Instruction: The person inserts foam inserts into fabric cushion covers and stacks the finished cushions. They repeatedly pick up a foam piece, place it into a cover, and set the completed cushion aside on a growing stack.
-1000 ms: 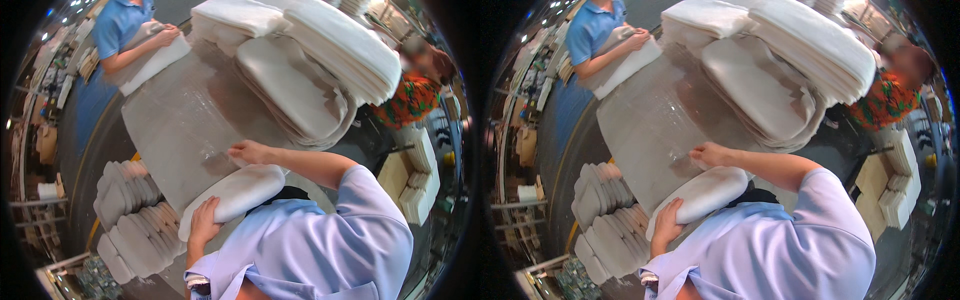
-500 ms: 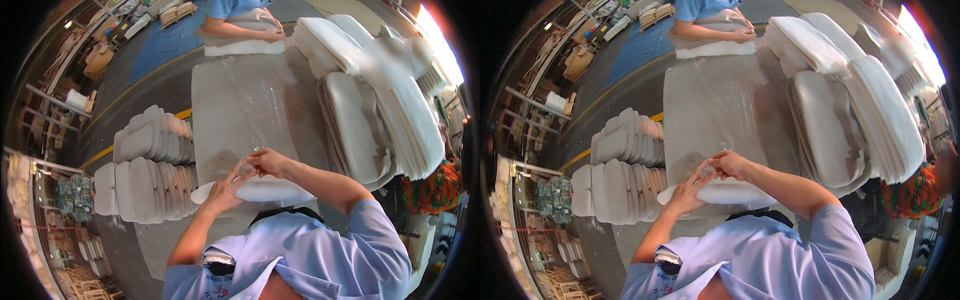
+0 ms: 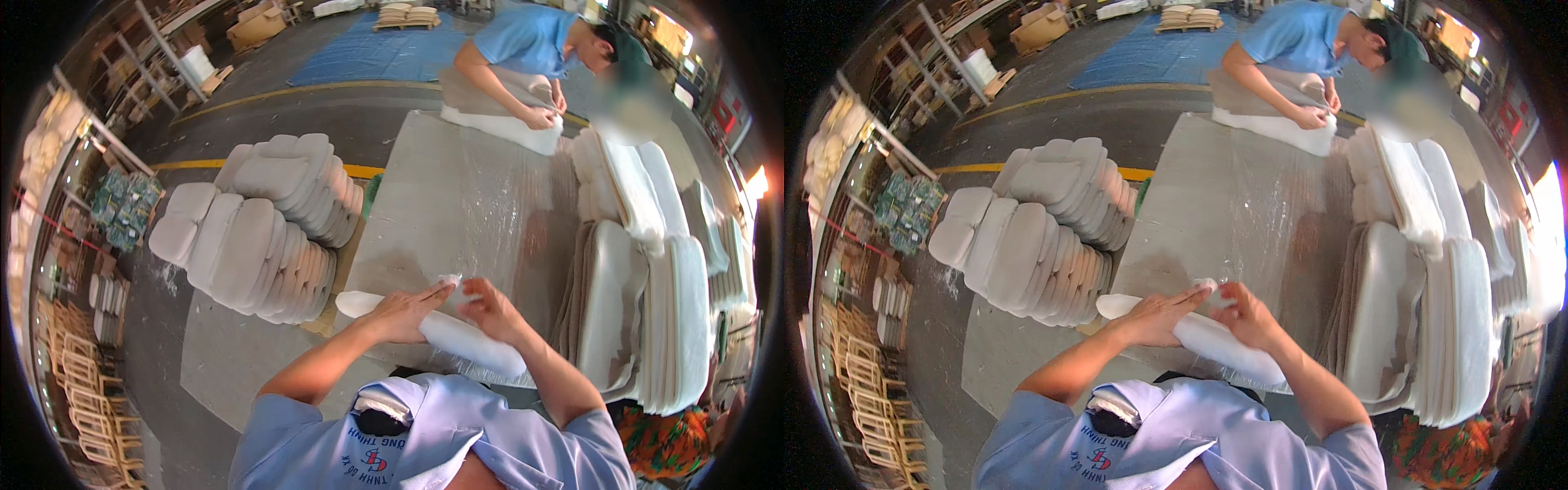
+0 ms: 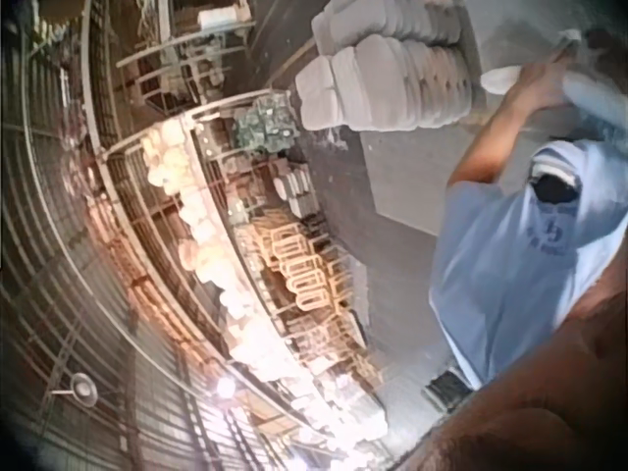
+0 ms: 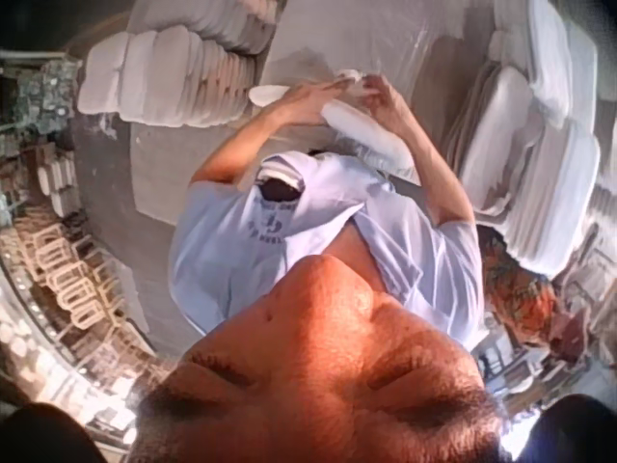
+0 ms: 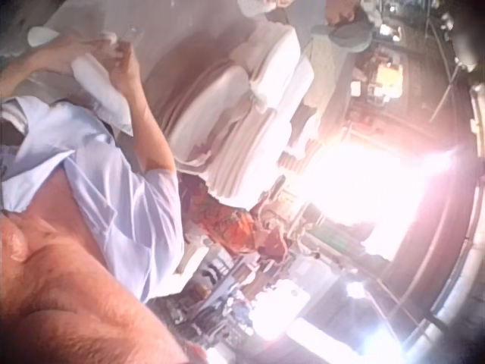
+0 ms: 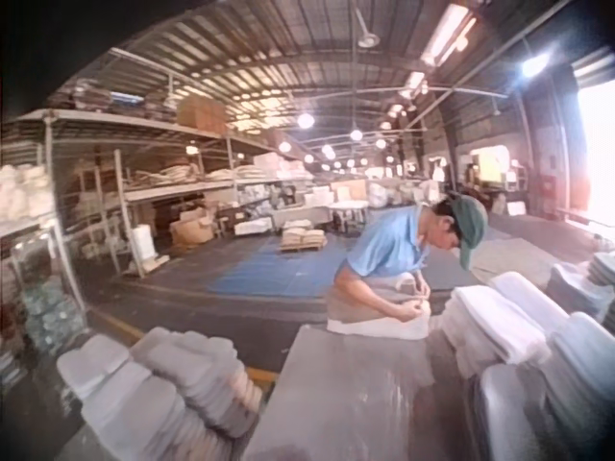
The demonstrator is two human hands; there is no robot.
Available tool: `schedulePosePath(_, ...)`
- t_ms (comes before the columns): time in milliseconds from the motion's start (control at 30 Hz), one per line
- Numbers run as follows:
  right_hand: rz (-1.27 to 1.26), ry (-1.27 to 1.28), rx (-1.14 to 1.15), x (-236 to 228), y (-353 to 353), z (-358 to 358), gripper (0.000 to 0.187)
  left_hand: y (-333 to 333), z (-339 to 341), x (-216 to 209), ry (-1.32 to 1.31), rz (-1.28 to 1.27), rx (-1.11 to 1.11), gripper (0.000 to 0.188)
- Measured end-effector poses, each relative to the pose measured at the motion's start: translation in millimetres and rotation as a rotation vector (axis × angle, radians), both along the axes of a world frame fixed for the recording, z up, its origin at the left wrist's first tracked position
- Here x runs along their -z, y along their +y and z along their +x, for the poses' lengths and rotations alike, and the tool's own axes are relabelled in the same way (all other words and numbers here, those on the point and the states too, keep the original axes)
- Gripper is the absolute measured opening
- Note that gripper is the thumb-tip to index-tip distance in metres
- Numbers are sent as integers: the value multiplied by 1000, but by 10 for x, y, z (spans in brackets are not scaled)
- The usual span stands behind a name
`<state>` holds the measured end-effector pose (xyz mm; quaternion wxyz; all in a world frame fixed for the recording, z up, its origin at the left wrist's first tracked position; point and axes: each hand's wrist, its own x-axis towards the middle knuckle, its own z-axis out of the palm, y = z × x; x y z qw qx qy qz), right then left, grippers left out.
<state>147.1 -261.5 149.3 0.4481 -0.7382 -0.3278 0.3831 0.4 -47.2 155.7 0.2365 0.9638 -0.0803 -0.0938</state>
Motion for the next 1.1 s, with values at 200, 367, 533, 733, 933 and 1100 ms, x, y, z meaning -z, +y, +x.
schedulePosePath(200, -229, -649, -218, -148, 32, -528, 81, 111, 223, -145, 140, -17, 14, 129)
schedulePosePath(367, -374, -643, -125, -157, 245, -554, 79, 522, 322, -136, 88, -333, 143, 117)
schedulePosePath(533, -421, -695, -23, -149, 312, -631, 68, 1406, 304, -133, -247, -626, -184, 44)
schedulePosePath(733, -391, -740, 115, -78, 499, -643, 43, 2696, -53, 752, -16, -800, -718, 20)
schedulePosePath(933, -426, -826, 181, -337, 533, -600, 28, 3602, 79, 1358, 46, -910, -985, 7)
schedulePosePath(1100, -535, -710, 533, -562, 588, -594, 47, 4239, 955, 1750, -9, -744, -893, 9)
